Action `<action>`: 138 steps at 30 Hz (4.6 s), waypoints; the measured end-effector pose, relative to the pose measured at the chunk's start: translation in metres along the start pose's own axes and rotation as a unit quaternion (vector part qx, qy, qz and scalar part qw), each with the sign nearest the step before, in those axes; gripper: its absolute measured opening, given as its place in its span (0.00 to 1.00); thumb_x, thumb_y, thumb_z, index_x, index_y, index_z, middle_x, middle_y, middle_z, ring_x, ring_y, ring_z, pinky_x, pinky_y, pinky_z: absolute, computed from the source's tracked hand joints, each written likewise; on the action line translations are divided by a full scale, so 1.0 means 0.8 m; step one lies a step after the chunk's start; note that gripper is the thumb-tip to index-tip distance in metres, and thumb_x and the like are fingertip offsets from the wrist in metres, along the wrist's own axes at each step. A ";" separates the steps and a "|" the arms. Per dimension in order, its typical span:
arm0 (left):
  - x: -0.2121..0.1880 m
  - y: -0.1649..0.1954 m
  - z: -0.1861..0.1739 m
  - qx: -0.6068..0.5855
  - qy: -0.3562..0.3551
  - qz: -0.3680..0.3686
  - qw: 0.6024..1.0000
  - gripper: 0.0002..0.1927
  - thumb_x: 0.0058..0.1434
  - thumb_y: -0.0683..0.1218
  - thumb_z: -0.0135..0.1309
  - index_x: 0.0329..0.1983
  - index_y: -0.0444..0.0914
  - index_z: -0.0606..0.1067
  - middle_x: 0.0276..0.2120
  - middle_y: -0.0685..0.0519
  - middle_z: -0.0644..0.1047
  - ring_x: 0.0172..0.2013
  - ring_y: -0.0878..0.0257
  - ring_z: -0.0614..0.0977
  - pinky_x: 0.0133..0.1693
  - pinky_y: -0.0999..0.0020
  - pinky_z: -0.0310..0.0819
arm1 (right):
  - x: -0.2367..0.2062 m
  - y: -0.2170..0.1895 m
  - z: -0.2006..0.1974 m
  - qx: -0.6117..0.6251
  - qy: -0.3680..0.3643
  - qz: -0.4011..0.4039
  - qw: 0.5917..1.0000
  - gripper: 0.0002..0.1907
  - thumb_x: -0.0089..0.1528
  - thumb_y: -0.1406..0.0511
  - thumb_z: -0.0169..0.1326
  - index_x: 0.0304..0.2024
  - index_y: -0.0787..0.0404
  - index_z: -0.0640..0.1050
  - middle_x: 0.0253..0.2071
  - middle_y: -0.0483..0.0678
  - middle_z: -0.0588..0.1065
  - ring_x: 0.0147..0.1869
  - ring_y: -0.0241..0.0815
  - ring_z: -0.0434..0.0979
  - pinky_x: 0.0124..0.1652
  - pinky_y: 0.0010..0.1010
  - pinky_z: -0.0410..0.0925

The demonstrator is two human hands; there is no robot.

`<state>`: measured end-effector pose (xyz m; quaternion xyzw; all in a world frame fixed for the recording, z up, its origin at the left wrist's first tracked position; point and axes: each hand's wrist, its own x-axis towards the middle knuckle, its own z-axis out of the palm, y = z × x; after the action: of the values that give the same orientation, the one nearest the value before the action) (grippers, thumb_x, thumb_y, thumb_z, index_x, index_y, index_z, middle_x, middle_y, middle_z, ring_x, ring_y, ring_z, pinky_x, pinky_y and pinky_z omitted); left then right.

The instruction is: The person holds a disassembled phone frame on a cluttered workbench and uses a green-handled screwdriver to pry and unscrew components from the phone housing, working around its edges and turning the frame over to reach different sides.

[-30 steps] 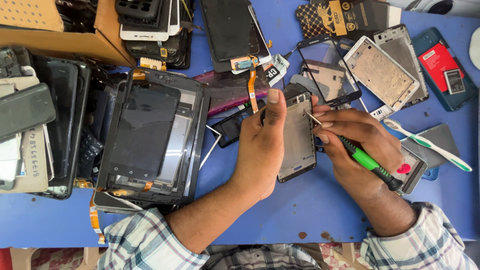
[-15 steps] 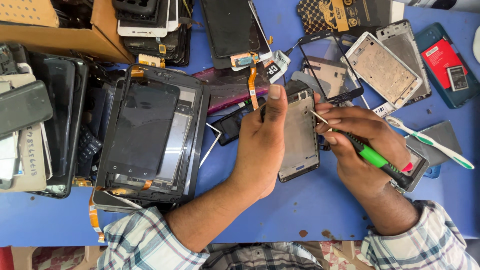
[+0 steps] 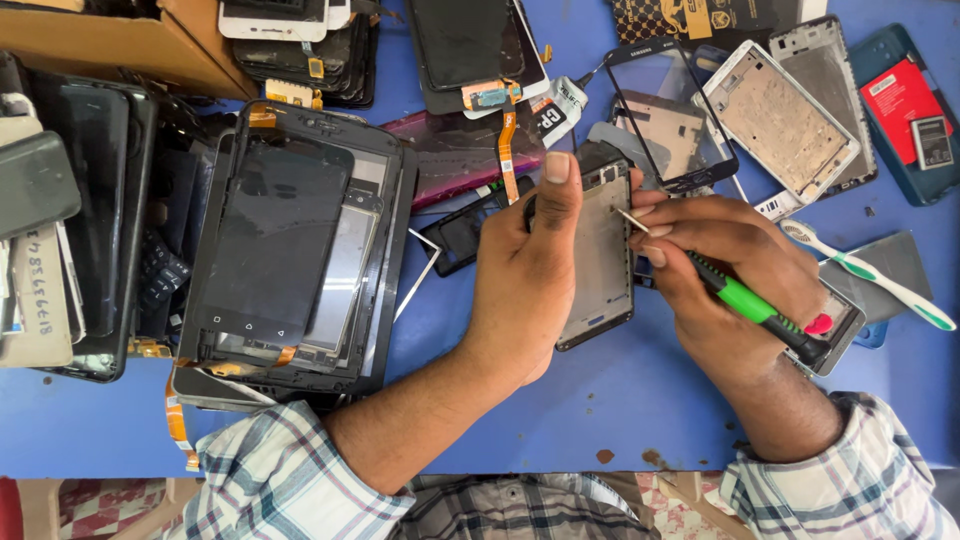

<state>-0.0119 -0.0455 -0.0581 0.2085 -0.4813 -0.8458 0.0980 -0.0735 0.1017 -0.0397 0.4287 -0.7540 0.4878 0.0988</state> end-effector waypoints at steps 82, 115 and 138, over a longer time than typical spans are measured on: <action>0.007 -0.009 -0.002 -0.013 0.016 -0.050 0.999 0.29 0.69 0.68 0.42 0.20 0.46 0.59 0.21 0.65 0.55 0.24 0.73 0.53 0.24 0.68 0.45 | -0.016 0.017 0.001 0.018 0.026 0.024 0.999 0.07 0.72 0.71 0.58 0.42 0.67 0.73 0.45 0.57 0.80 0.45 0.42 0.82 0.47 0.28 0.75; -0.008 0.001 0.004 -0.125 -0.132 -0.071 0.981 0.36 0.75 0.66 0.32 0.50 0.32 0.77 0.38 0.48 0.81 0.36 0.63 0.82 0.41 0.66 0.80 | -0.026 0.051 -0.006 0.113 0.163 0.065 0.978 0.25 0.78 0.54 0.49 0.46 0.74 0.70 0.39 0.65 0.74 0.35 0.46 0.76 0.34 0.32 0.70; -0.005 -0.011 0.006 -0.007 -0.075 0.000 0.997 0.30 0.76 0.63 0.40 0.47 0.31 0.76 0.35 0.57 0.74 0.36 0.71 0.70 0.38 0.73 0.68 | -0.017 0.034 -0.020 0.210 0.062 0.076 0.973 0.12 0.75 0.66 0.55 0.54 0.67 0.68 0.49 0.58 0.78 0.49 0.40 0.82 0.50 0.31 0.77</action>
<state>-0.0098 -0.0358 -0.0626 0.1443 -0.4811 -0.8624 0.0630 -0.0897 0.1265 -0.0574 0.3501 -0.6575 0.6670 0.0151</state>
